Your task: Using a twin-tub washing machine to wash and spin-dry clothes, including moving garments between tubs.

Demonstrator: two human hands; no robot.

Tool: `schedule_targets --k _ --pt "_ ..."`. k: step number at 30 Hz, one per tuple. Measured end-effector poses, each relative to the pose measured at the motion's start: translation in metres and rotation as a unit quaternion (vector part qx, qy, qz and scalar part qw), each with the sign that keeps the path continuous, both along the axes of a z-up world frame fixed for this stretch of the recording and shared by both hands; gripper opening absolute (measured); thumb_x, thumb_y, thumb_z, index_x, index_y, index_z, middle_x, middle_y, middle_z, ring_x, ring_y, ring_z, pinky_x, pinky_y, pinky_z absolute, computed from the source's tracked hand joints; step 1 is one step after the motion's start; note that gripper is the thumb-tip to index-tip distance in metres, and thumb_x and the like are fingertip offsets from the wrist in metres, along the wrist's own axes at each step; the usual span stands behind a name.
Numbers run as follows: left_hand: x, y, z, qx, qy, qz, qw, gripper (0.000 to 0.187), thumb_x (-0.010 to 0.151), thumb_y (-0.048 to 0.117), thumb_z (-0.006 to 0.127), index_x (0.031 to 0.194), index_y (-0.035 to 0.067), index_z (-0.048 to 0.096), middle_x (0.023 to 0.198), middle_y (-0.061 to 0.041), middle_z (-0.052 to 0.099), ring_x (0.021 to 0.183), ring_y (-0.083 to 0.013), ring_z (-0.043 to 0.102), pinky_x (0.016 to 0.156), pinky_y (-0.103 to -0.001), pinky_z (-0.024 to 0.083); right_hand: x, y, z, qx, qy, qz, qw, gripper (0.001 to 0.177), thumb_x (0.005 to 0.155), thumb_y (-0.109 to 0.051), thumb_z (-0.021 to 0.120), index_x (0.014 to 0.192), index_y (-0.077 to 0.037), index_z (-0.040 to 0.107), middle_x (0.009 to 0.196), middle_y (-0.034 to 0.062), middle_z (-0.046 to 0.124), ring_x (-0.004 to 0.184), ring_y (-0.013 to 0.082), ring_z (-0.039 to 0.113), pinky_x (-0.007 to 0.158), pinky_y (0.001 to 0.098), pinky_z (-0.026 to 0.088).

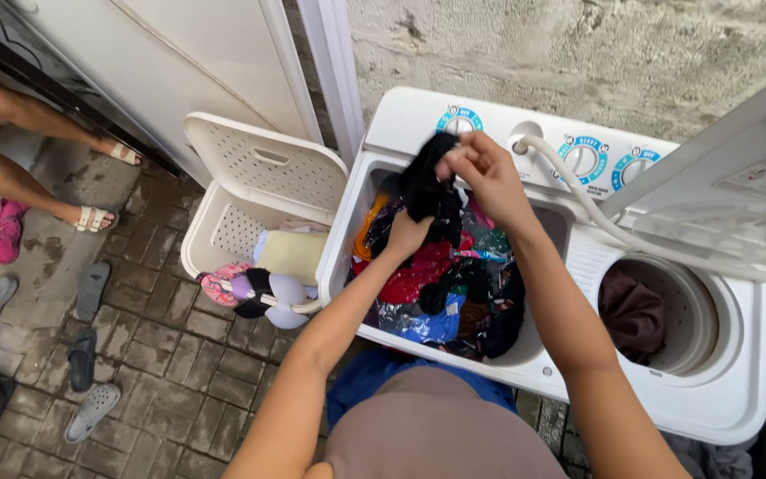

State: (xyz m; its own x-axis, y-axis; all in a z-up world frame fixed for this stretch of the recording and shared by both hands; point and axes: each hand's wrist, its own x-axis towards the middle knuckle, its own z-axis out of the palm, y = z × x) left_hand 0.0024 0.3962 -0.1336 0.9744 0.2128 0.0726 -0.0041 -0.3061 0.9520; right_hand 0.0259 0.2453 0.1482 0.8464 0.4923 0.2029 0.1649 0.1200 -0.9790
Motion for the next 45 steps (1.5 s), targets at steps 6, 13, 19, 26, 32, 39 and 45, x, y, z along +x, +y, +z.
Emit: schedule_targets --k 6,13,19,26,32,39,45 --pt "-0.010 -0.002 0.038 -0.183 0.110 0.026 0.977 0.053 0.093 0.042 0.072 0.118 -0.005 0.072 0.102 -0.011 0.077 0.092 -0.0181 0.068 0.084 -0.033 0.052 0.014 -0.047 -0.204 -0.224 -0.012 -0.059 0.973 0.072 0.090 -0.025 0.078 0.151 -0.001 0.047 0.132 0.0195 0.062 0.119 0.0273 0.060 0.101 0.0392 0.048" --pt "-0.011 0.005 0.062 -0.296 0.130 -0.001 0.946 0.067 0.094 0.051 0.068 0.132 -0.004 0.063 0.129 -0.009 0.066 0.116 -0.0155 0.060 0.099 -0.031 0.046 -0.033 -0.068 -0.280 -0.236 -0.143 -0.076 0.958 0.119 0.071 -0.025 0.091 0.156 0.007 0.013 0.145 0.0355 0.039 0.132 0.0459 0.044 0.105 0.0499 0.039" --pt "-0.003 0.051 0.027 -0.253 0.082 -0.028 0.963 0.078 0.095 0.060 0.062 0.143 -0.002 0.053 0.144 -0.010 0.057 0.131 -0.0199 0.050 0.109 -0.031 0.038 -0.006 -0.127 -0.232 -0.401 0.023 -0.093 0.911 0.051 0.085 0.000 0.063 0.135 -0.008 0.067 0.076 0.0173 0.068 0.067 0.0222 0.060 0.065 0.0349 0.051" --pt "-0.010 0.050 0.033 0.167 0.117 -0.012 0.979 0.079 0.088 0.042 0.073 0.142 -0.010 0.048 0.142 -0.033 0.056 0.134 -0.0434 0.054 0.115 -0.045 0.043 -0.001 -0.075 -0.145 -0.317 -0.052 -0.038 0.946 0.025 0.086 -0.006 0.065 0.109 0.001 0.071 0.075 0.0110 0.069 0.066 0.0115 0.060 0.066 0.0294 0.051" --pt "-0.032 0.046 0.131 0.185 -0.100 -0.282 0.936 0.077 0.074 0.013 0.076 0.144 0.001 0.046 0.139 -0.025 0.058 0.132 -0.0414 0.053 0.108 -0.053 0.036 0.010 -0.035 -0.098 -0.325 -0.087 0.073 0.939 0.027 0.081 -0.006 0.068 0.106 0.001 0.073 0.075 0.0094 0.071 0.066 0.0106 0.061 0.065 0.0297 0.053" --pt "-0.041 0.043 0.216 0.130 -0.073 -0.289 0.946 0.048 0.084 0.030 0.081 0.116 -0.002 0.063 0.108 -0.021 0.069 0.102 -0.0349 0.067 0.090 -0.039 0.052 -0.001 -0.037 -0.112 -0.024 -0.057 -0.074 0.995 0.021 0.085 0.001 0.077 0.098 -0.002 0.060 0.092 0.0003 0.062 0.083 0.0053 0.057 0.073 0.0211 0.049" --pt "-0.040 0.029 0.197 0.044 -0.109 -0.173 0.978 0.045 0.089 0.028 0.085 0.105 -0.009 0.065 0.094 -0.020 0.066 0.085 -0.0149 0.059 0.078 -0.033 0.050 -0.054 -0.017 -0.175 -0.157 -0.156 -0.188 0.957 0.013 0.097 -0.007 0.076 0.102 -0.002 0.064 0.096 0.0084 0.062 0.080 0.0169 0.063 0.070 0.0269 0.050"
